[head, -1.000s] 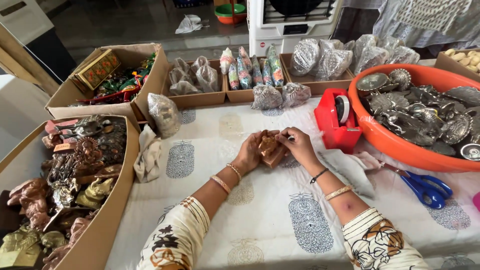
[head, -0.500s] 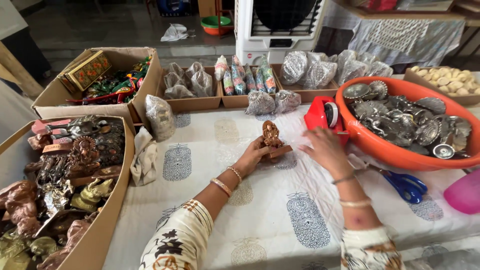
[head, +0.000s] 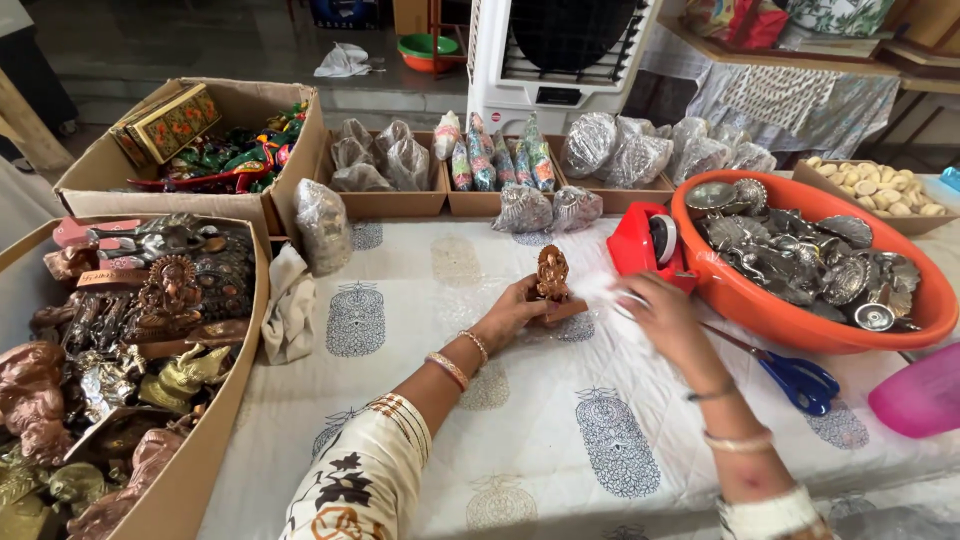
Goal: Packing small decorative metal ornaments into bubble wrap bags and cardboard boxes.
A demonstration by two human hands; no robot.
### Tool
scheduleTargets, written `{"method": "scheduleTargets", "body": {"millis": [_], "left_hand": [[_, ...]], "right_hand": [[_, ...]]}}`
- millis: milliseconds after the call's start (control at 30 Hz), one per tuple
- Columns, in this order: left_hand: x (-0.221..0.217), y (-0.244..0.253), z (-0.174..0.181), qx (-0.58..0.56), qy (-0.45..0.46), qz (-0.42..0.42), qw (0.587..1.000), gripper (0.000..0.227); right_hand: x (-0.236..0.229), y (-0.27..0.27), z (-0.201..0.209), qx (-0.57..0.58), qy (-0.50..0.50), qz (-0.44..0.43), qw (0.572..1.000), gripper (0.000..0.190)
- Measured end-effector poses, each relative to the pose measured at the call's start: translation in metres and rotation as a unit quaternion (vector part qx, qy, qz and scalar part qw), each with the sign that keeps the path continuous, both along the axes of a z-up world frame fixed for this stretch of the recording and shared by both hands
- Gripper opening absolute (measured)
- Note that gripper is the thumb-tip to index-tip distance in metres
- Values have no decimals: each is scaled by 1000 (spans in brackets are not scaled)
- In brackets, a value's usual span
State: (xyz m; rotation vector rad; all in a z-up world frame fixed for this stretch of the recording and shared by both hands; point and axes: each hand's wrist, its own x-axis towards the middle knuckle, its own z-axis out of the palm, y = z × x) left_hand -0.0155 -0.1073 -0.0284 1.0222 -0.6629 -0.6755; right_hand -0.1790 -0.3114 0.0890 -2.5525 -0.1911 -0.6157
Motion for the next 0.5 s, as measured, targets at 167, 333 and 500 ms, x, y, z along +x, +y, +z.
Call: {"method": "scheduleTargets", "body": {"millis": [167, 333, 500], "left_hand": [[13, 0, -25, 40, 11, -4, 999, 53], [-10, 14, 23, 50, 4, -5, 999, 63], [-8, 12, 26, 40, -69, -18, 997, 65]], "right_hand": [[62, 40, -18, -36, -14, 203, 978, 26], [70, 18, -34, -36, 1, 225, 974, 23], [70, -51, -53, -119, -10, 32, 992, 7]]}}
